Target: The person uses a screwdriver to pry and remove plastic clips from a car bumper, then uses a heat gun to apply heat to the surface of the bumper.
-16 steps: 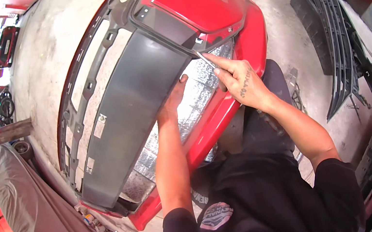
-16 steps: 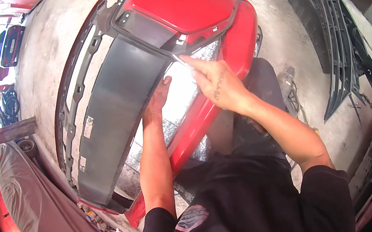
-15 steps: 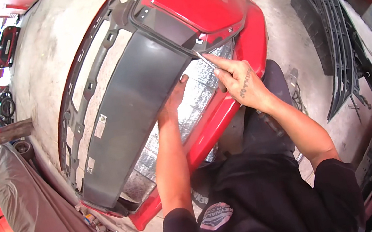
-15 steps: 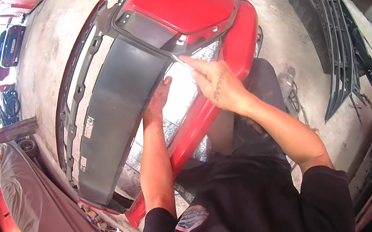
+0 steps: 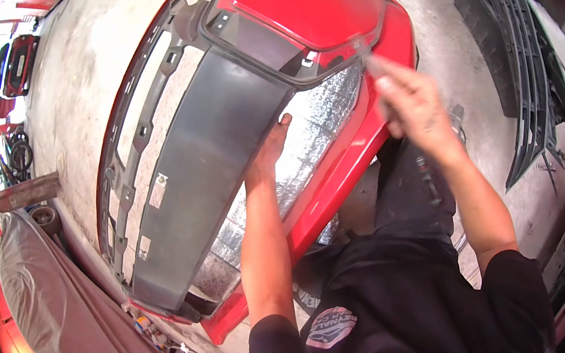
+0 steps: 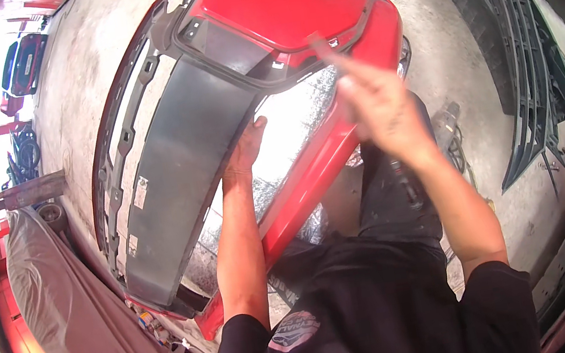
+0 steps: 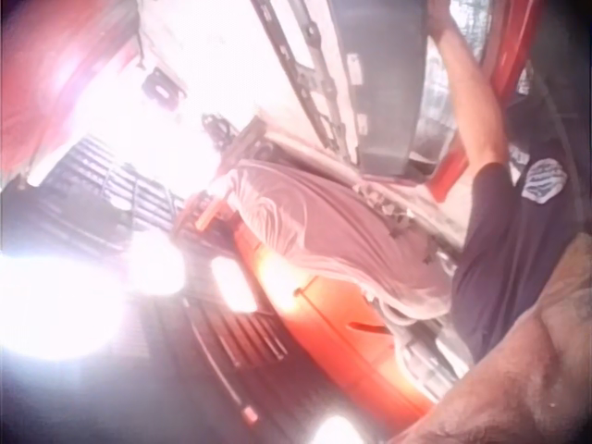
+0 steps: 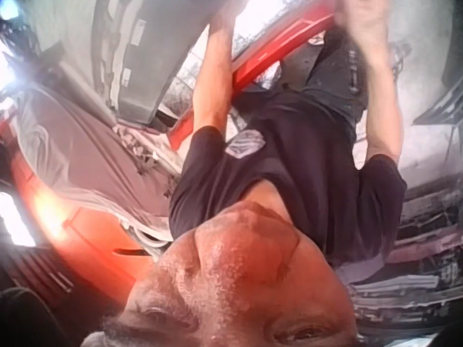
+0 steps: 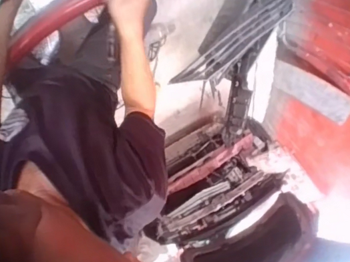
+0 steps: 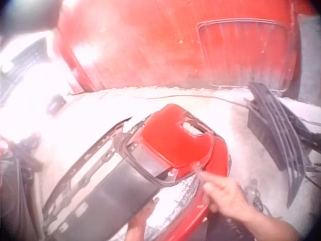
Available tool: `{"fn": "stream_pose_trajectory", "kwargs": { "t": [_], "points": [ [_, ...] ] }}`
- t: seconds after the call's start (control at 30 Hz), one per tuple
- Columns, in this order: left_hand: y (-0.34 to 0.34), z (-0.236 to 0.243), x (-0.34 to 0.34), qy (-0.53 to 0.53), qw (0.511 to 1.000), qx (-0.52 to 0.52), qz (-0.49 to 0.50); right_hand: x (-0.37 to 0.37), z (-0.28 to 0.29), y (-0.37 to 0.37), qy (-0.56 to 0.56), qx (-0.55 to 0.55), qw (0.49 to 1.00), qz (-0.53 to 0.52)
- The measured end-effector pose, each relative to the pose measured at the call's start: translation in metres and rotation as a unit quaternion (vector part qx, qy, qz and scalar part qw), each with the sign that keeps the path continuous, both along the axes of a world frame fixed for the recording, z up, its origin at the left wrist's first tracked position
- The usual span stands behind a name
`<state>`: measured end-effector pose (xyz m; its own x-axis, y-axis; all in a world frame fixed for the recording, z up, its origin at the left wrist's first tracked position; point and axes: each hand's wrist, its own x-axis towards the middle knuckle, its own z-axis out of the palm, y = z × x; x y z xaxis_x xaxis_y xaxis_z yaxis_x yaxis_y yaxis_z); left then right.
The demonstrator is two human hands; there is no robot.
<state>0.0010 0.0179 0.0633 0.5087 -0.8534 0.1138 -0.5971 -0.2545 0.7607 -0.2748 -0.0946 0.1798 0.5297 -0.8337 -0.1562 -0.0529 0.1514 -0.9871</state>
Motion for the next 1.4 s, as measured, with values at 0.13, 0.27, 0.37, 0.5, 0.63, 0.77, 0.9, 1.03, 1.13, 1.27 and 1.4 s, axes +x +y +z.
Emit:
{"fn": "stream_pose_trajectory", "kwargs": {
  "t": [0.13,0.27,0.37,0.5,0.63,0.77,0.9,1.03,1.13,1.27,1.4],
  "points": [
    [0.004,0.007,-0.002,-0.368,0.919,0.143,-0.003,-0.08,-0.023,-0.046,0.066,-0.062,0.984,-0.154],
    [0.006,-0.012,0.009,-0.303,0.939,0.163,-0.017,-0.178,-0.141,-0.063,0.193,-0.098,0.96,-0.18],
    [0.004,-0.023,0.01,0.026,0.999,-0.044,0.014,-0.217,-0.258,-0.006,0.257,0.039,0.958,-0.119],
    [0.009,-0.051,0.026,-0.105,0.992,0.076,-0.007,-0.253,-0.39,0.092,-0.027,0.367,0.898,-0.243],
    [0.019,-0.068,0.04,0.385,0.904,-0.184,-0.003,-0.241,-0.399,0.131,0.094,0.321,0.927,-0.17],
    [0.004,-0.028,0.01,-0.253,0.962,0.104,-0.001,-0.24,-0.403,0.142,0.133,0.257,0.946,-0.144],
    [0.006,-0.024,0.016,0.216,0.971,-0.046,-0.09,-0.24,-0.404,0.147,0.131,0.219,0.958,-0.13],
    [0.0,-0.021,0.015,0.048,0.993,-0.004,-0.107,-0.246,-0.393,0.141,0.106,0.132,0.978,-0.119],
    [0.009,-0.015,0.014,-0.309,0.944,0.09,-0.07,-0.247,-0.351,0.104,0.228,0.062,0.964,-0.12],
    [0.01,0.005,0.002,-0.37,0.909,0.19,-0.036,-0.244,-0.298,0.057,0.513,-0.346,0.773,-0.138],
    [-0.008,0.04,-0.011,-0.375,0.891,0.255,-0.029,-0.304,-0.384,0.051,0.556,-0.117,0.821,0.058]
  ]
}}
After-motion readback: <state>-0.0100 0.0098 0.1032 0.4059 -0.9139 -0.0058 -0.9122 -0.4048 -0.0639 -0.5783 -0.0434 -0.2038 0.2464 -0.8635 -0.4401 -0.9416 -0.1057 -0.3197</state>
